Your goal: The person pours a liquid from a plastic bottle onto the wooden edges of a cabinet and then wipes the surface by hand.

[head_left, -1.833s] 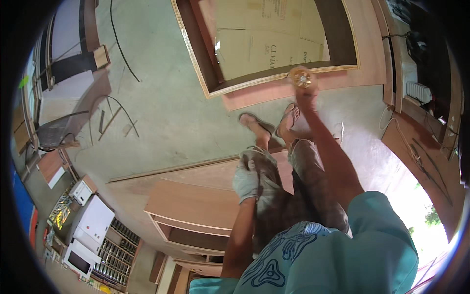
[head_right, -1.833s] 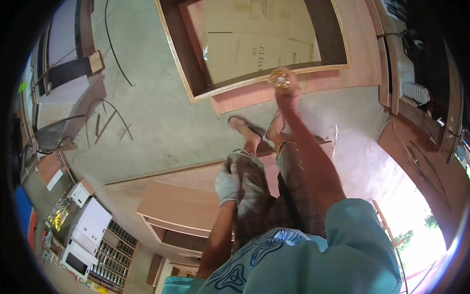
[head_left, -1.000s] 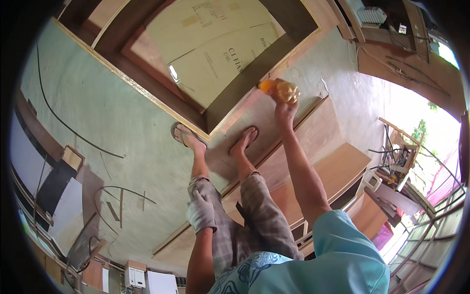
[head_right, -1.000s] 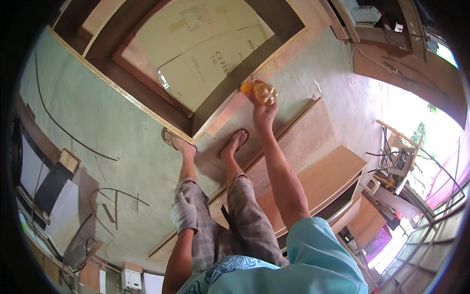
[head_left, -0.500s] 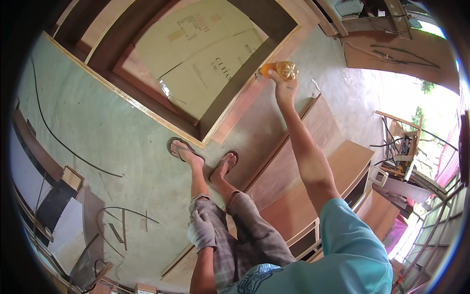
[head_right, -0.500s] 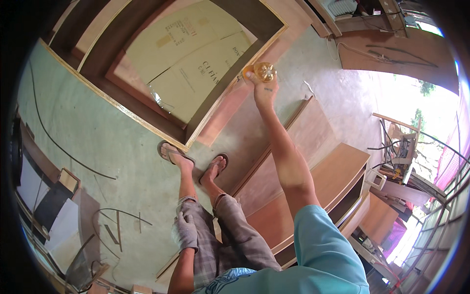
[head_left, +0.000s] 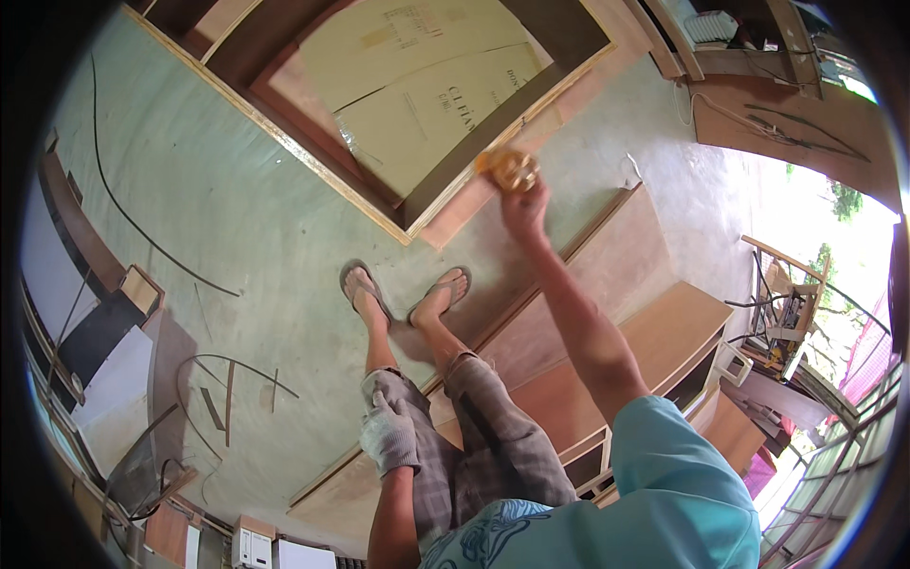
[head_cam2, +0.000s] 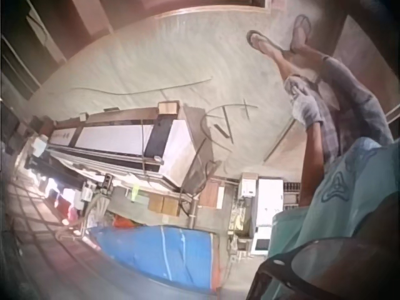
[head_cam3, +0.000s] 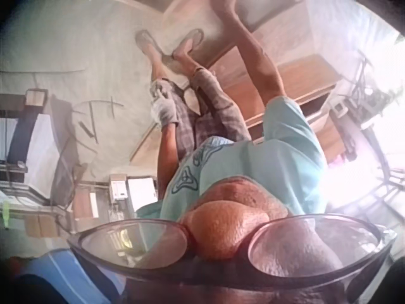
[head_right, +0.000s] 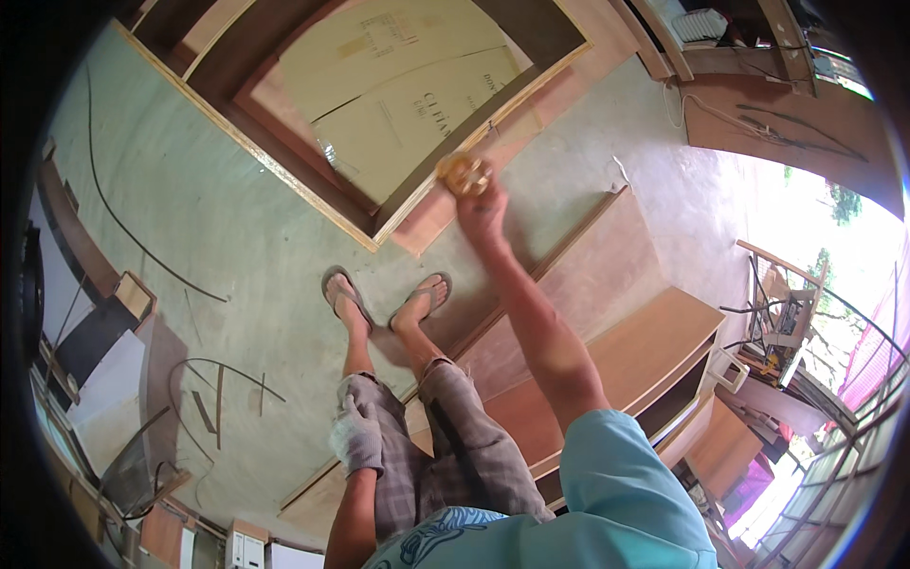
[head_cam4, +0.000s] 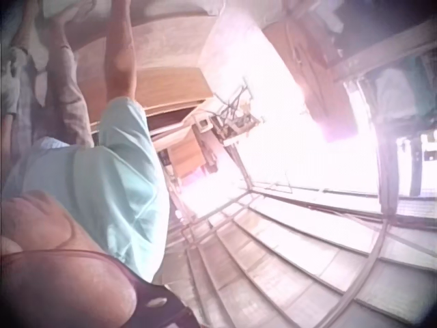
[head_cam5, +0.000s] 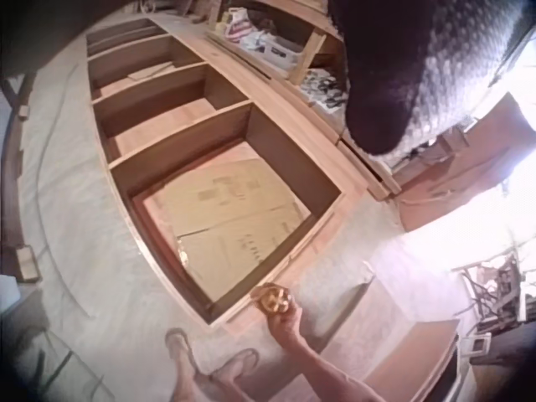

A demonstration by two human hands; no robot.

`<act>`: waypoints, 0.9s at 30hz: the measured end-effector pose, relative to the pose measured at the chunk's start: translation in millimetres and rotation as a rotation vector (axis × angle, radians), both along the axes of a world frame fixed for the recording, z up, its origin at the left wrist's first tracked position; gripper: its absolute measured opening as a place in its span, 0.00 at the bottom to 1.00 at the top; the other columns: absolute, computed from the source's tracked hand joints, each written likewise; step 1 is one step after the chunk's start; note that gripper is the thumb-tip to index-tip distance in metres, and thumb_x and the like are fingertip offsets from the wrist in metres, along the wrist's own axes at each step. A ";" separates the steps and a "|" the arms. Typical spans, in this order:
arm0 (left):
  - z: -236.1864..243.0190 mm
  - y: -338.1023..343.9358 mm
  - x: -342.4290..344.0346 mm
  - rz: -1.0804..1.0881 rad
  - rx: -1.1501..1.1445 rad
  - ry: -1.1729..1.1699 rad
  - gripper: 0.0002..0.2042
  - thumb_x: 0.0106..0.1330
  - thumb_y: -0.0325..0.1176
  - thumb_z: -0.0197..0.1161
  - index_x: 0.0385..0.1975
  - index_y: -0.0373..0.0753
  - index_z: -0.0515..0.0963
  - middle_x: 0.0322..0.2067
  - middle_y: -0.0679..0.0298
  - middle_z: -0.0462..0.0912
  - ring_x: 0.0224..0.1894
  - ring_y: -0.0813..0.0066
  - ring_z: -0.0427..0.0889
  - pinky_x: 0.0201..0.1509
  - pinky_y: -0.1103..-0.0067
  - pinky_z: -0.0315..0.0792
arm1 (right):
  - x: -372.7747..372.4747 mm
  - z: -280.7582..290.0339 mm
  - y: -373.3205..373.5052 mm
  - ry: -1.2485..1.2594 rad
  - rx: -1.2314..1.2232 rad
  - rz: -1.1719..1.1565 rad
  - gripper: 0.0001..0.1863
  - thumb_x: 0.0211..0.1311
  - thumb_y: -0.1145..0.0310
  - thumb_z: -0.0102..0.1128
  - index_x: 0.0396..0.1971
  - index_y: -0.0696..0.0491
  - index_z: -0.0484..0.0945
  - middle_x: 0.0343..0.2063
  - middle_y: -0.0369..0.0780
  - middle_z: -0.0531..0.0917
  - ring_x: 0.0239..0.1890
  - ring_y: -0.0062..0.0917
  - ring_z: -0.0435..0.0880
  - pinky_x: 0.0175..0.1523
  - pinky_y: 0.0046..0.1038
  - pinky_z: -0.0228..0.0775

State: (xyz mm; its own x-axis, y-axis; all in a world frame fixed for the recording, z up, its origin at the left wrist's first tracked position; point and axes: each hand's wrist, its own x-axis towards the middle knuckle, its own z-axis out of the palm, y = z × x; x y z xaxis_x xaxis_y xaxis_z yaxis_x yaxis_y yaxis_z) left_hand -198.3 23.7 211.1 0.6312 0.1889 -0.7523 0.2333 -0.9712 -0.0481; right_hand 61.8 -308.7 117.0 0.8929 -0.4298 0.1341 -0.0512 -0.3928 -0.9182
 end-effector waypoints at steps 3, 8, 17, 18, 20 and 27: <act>-6.7 8.3 -16.1 -0.013 0.034 0.065 0.24 0.69 0.49 0.61 0.58 0.40 0.77 0.42 0.49 0.87 0.41 0.50 0.87 0.42 0.58 0.81 | 34.7 4.2 -39.0 0.129 -0.173 -0.197 0.10 0.69 0.78 0.59 0.49 0.56 0.80 0.40 0.40 0.87 0.40 0.24 0.87 0.43 0.29 0.80; -19.4 4.7 -25.6 0.016 0.043 0.125 0.22 0.69 0.48 0.60 0.57 0.42 0.77 0.40 0.48 0.88 0.42 0.47 0.86 0.44 0.55 0.79 | -12.5 -23.6 -5.8 -0.001 -0.150 0.017 0.20 0.58 0.83 0.54 0.50 0.55 0.81 0.35 0.44 0.88 0.46 0.28 0.90 0.51 0.32 0.80; -20.6 22.6 -28.3 0.007 0.018 0.119 0.19 0.70 0.46 0.60 0.53 0.41 0.76 0.45 0.51 0.85 0.40 0.50 0.87 0.39 0.57 0.81 | 7.5 42.5 12.6 0.082 0.155 -0.250 0.19 0.56 0.70 0.80 0.45 0.58 0.83 0.41 0.37 0.88 0.43 0.21 0.86 0.52 0.25 0.77; -20.9 23.1 -27.3 0.015 0.015 0.126 0.19 0.70 0.46 0.60 0.53 0.41 0.76 0.45 0.51 0.85 0.40 0.50 0.87 0.39 0.57 0.81 | 6.2 42.7 14.9 0.089 0.152 -0.242 0.19 0.56 0.70 0.80 0.45 0.58 0.83 0.41 0.37 0.88 0.43 0.21 0.86 0.52 0.25 0.77; -22.4 22.0 -23.9 0.034 0.006 0.120 0.19 0.70 0.46 0.59 0.53 0.41 0.76 0.44 0.52 0.85 0.39 0.50 0.87 0.38 0.57 0.81 | 3.5 41.6 14.0 0.165 0.126 -0.236 0.21 0.56 0.70 0.80 0.47 0.58 0.82 0.42 0.37 0.88 0.43 0.20 0.85 0.53 0.25 0.77; -27.0 27.3 -25.4 0.039 0.004 0.115 0.19 0.71 0.46 0.58 0.54 0.40 0.76 0.47 0.51 0.85 0.39 0.51 0.87 0.38 0.57 0.81 | 4.8 0.5 -0.2 0.170 -0.096 -0.162 0.25 0.55 0.67 0.81 0.51 0.56 0.81 0.44 0.37 0.88 0.47 0.22 0.85 0.55 0.27 0.76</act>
State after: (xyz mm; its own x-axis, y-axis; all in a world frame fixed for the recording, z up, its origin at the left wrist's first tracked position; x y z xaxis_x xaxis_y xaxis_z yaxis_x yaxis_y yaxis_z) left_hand -223.7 51.0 184.1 0.5331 0.2147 -0.8183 0.2633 -0.9613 -0.0807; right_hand 66.5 -308.9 117.5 0.8269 -0.5612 0.0355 -0.2706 -0.4524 -0.8498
